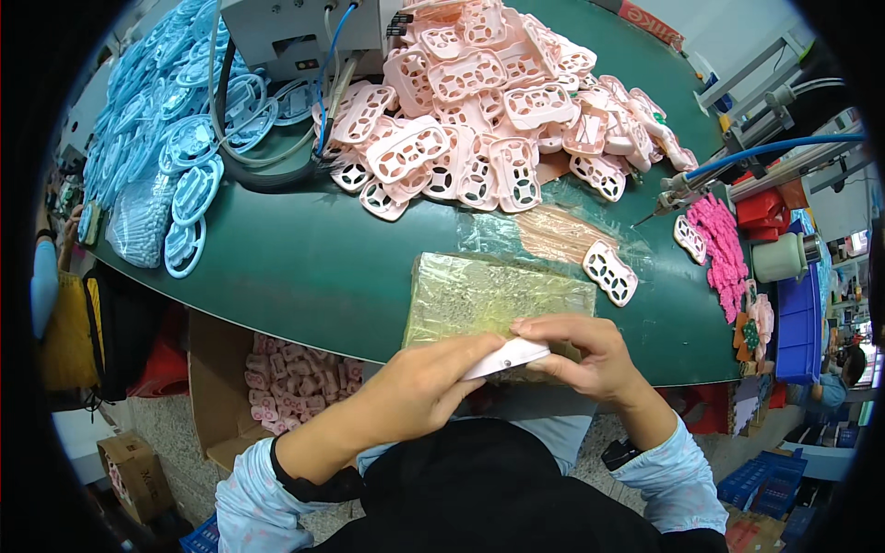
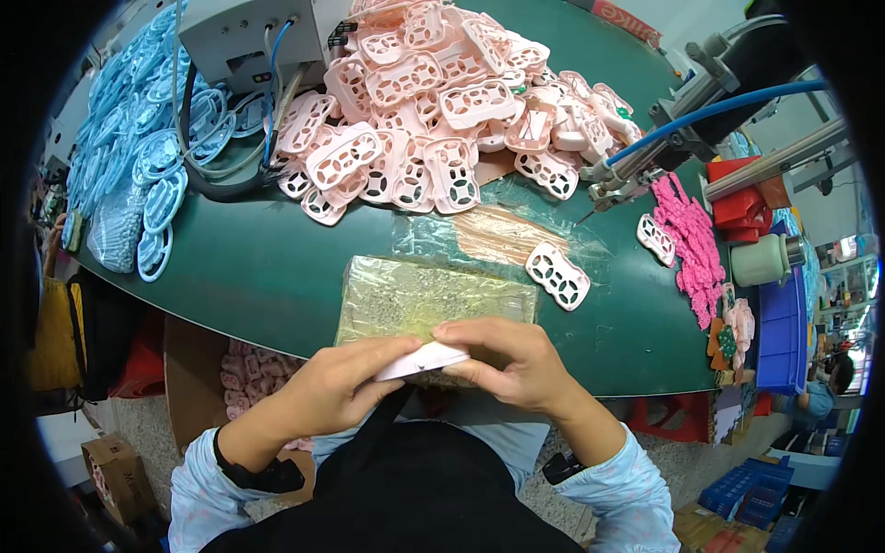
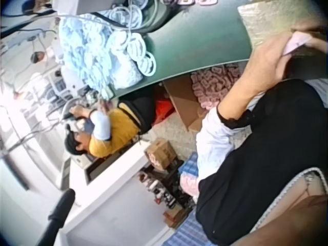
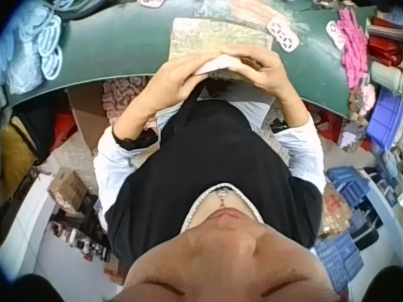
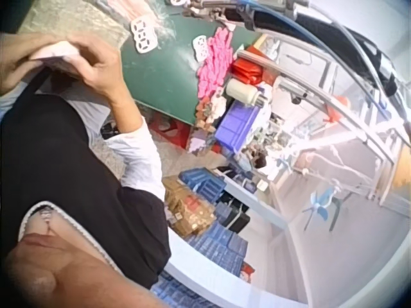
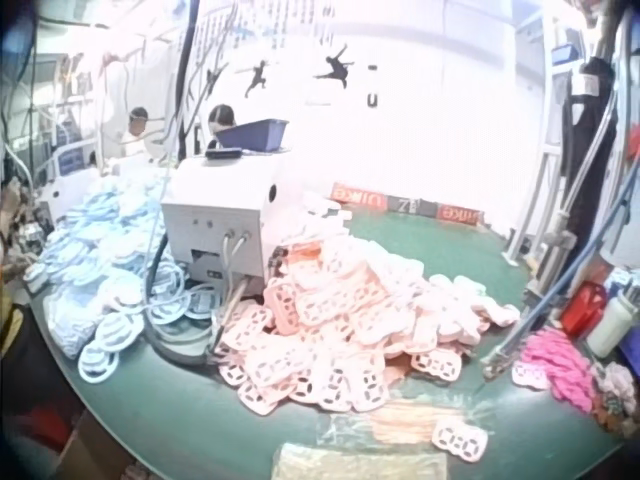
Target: Assemble electronic components into pink plastic housings and secure them with a handheld power tool.
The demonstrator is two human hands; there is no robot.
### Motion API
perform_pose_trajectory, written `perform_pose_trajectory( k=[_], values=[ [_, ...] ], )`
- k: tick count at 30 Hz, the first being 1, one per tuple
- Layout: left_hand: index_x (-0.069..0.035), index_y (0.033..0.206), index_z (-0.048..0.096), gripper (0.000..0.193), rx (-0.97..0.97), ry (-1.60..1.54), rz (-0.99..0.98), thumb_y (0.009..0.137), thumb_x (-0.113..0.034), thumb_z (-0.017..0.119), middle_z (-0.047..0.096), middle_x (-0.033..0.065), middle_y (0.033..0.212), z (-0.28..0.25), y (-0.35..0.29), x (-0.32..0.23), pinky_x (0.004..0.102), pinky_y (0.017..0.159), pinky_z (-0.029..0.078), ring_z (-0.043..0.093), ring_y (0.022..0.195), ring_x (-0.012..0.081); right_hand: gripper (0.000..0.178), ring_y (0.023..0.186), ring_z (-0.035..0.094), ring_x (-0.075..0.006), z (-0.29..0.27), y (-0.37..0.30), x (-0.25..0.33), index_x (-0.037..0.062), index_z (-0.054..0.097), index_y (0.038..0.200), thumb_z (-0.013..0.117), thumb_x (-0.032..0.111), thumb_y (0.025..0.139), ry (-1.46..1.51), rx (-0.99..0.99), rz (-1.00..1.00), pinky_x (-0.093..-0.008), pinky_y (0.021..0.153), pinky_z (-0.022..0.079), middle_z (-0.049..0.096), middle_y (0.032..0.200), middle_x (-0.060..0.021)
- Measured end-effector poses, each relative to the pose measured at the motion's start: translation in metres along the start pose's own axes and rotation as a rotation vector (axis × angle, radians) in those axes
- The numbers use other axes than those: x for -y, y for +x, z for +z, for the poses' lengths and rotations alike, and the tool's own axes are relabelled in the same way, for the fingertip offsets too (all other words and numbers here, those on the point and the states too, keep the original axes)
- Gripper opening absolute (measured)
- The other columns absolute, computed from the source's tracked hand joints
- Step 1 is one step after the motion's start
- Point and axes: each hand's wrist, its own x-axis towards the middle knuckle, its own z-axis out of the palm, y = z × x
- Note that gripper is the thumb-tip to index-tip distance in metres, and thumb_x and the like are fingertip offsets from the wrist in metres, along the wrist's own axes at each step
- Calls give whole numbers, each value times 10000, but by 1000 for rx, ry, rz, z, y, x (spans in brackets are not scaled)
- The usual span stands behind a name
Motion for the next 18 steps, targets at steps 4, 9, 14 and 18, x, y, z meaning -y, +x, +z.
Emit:
perform_pose_trajectory(
  k=[4,9,14,18],
  values=[
    [9,1231,571,438,-84,68,32,808,-18,684,653,193,1100,2,3,-18,375,811,534,660,966,341,359,760,636,-208,27,20,17,-13,632,866,508,295,1000,306,-410,26,-282,713,510,585,755,-86],
    [34,1207,598,447,-136,6,54,776,15,718,673,205,1028,7,7,-36,339,734,550,690,860,312,502,515,528,-185,15,29,23,-4,549,645,362,249,1036,79,-345,-73,-331,500,385,545,592,-96],
    [35,1212,601,440,-157,4,24,790,1,720,676,207,1007,14,10,-33,336,731,544,689,837,302,506,466,491,-160,13,31,21,-10,560,617,368,215,1027,86,-395,62,-309,487,383,546,548,-78],
    [38,1211,601,431,-133,-46,-35,801,-23,719,676,211,1017,13,13,-30,339,742,541,690,844,308,559,537,484,-108,12,29,16,-1,564,653,356,335,1048,153,-360,132,-278,516,379,540,593,-41]
  ],
)
